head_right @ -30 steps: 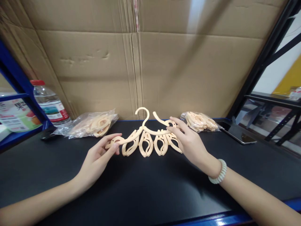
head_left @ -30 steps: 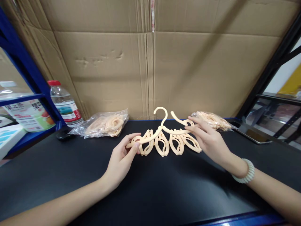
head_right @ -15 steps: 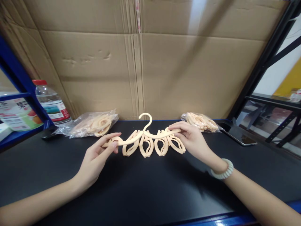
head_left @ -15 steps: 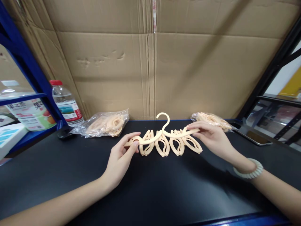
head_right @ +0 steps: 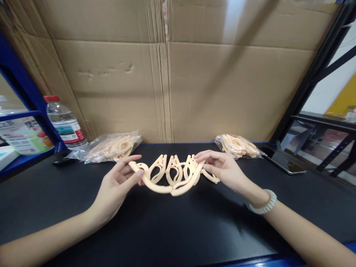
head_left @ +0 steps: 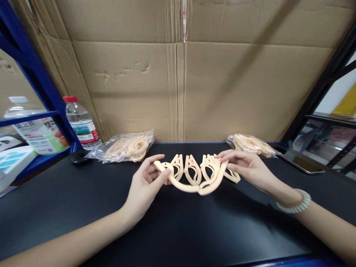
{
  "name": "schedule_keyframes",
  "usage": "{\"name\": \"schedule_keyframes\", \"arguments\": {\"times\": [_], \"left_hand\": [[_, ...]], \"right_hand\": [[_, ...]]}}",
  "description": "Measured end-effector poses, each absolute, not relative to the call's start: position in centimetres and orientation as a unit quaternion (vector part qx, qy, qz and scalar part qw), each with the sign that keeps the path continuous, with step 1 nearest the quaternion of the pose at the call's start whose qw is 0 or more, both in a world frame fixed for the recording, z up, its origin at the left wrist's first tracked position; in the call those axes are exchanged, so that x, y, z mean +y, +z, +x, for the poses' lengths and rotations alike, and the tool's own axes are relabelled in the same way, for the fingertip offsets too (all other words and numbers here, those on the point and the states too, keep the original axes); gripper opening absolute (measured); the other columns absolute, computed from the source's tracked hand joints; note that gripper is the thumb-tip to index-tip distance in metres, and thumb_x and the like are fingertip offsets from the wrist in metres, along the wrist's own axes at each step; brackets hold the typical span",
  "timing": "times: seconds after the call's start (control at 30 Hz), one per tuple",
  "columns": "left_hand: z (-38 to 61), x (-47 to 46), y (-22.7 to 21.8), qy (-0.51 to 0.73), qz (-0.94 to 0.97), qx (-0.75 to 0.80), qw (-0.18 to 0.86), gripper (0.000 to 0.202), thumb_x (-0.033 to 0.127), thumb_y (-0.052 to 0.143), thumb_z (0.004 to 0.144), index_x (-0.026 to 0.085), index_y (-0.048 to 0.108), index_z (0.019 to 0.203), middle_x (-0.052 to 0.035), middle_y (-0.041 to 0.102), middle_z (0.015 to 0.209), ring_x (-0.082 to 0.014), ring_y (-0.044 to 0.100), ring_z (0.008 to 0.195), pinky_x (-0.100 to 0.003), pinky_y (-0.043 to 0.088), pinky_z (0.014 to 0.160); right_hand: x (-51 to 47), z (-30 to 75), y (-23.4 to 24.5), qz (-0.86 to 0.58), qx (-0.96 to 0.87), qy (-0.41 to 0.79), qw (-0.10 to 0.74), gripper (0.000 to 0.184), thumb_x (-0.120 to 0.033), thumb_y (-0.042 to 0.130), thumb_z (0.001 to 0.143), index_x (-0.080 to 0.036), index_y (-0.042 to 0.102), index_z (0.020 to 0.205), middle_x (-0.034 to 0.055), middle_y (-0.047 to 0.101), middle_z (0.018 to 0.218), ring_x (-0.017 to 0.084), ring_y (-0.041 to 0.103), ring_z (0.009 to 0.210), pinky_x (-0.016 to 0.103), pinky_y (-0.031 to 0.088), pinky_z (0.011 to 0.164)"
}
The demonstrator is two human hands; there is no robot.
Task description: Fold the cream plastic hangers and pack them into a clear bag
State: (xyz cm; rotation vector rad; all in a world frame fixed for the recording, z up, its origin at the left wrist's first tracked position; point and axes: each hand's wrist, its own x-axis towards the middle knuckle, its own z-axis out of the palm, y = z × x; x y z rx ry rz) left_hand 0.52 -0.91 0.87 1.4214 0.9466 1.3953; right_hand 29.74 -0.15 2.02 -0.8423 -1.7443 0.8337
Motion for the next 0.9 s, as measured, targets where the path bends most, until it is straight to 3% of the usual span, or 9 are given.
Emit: {"name": "schedule_keyframes", "arguments": {"times": [0.17,0.27,0.43,0.53,0.63,0.9], "left_hand": [[1.4,-2.2,1.0,0.501,0.599,0.373,0.501,0.049,0.034,0.074,0.076,0.017,0.054,0.117,-0.0003,0.060,0.075,-0.0171,0.062,0.071,-0.026,0.056,0.060],[1.8,-2.7,0.7,0.478,0.606,0.362,0.523,0.048,0.034,0.074,0.076,0.017,0.053,0.117,-0.0009,0.060,0.076,-0.0182,0.063,0.072,-0.027,0.058,0.058],[2.2,-2.9,0.4,0.476,0.601,0.363,0.530,0.049,0.034,0.073,0.078,0.018,0.051,0.119,-0.0011,0.060,0.076,-0.0191,0.064,0.073,-0.029,0.060,0.058],[2.2,-2.8,0.3,0.482,0.608,0.360,0.518,0.048,0.033,0.073,0.079,0.018,0.051,0.120,-0.0025,0.061,0.080,-0.0192,0.062,0.077,-0.029,0.060,0.059],[2.1,-2.8,0.2,0.489,0.616,0.348,0.510,0.046,0.032,0.072,0.079,0.019,0.051,0.119,-0.0040,0.062,0.086,-0.0204,0.061,0.083,-0.029,0.060,0.060],[1.8,-3.0,0.4,0.490,0.663,0.359,0.437,0.036,0.027,0.066,0.085,0.025,0.055,0.119,-0.0008,0.062,0.088,-0.0166,0.060,0.089,-0.022,0.055,0.072]], "right_hand": [[-1.6,26.9,1.0,-0.313,-0.672,0.431,0.514,0.032,-0.026,0.071,0.082,-0.023,0.058,0.111,0.0076,0.063,0.109,0.017,0.067,0.088,0.032,0.059,0.078],[-2.4,25.9,0.7,-0.306,-0.656,0.459,0.515,0.033,-0.025,0.075,0.079,-0.023,0.053,0.103,0.0033,0.059,0.102,0.013,0.066,0.079,0.028,0.058,0.072],[-3.6,25.3,1.0,-0.289,-0.715,0.501,0.393,0.011,-0.028,0.066,0.087,-0.019,0.063,0.093,0.0029,0.061,0.092,0.015,0.065,0.087,0.030,0.055,0.082],[-4.2,25.1,1.2,-0.265,-0.746,0.512,0.334,0.020,-0.028,0.057,0.093,-0.021,0.066,0.109,0.0048,0.062,0.097,0.016,0.065,0.091,0.033,0.054,0.086],[-4.4,25.1,1.3,-0.262,-0.752,0.516,0.315,0.033,-0.029,0.055,0.095,-0.025,0.058,0.127,0.0055,0.062,0.102,0.017,0.064,0.097,0.038,0.053,0.091],[-4.7,25.0,1.5,-0.272,-0.759,0.505,0.308,0.041,-0.022,0.059,0.091,-0.028,0.055,0.131,0.0064,0.061,0.116,0.018,0.062,0.106,0.040,0.049,0.099]]}}
